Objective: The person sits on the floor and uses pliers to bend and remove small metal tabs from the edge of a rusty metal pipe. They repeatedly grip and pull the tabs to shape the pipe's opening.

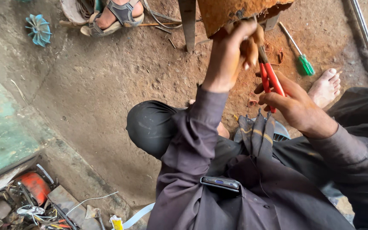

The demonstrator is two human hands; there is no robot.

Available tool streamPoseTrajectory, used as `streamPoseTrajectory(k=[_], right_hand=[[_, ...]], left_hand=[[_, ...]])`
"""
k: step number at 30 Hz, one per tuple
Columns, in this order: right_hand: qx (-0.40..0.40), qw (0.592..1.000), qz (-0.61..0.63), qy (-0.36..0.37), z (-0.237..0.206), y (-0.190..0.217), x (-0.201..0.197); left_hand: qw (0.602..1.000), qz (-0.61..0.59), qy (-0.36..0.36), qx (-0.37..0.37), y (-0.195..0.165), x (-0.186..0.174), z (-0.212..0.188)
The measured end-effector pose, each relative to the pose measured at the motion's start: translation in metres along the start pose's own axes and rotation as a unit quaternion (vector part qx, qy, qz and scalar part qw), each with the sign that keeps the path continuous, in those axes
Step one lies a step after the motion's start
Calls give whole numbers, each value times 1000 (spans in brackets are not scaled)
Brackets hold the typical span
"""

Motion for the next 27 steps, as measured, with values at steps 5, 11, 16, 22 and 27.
streamPoseTrajectory(k=[5,11,16,22,27], right_hand=[[-19,1000,-10,9,-6,-9,-4],[-15,1000,19,14,-9,-12,0],[-16,1000,-6,8,-11,-7,1],[-7,998,-65,-6,-12,-5,1],[-94,994,-46,23,-17,-2,-6]], left_hand=[[993,-90,18,70,5,6,19],[968,-214,89,101,8,-12,10],[866,-461,144,130,21,-1,9],[921,-369,8,124,8,11,-24],[990,87,-100,57,-22,27,-67]])
Point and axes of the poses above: each hand's wrist, its own z-axis towards the middle knuckle, its own x-axis out of the palm, y = z × x, the point moved 1 cm from there along z, towards the middle knuckle, and after that the axes turned 9 degrees about -x, right-handed, at the moved point
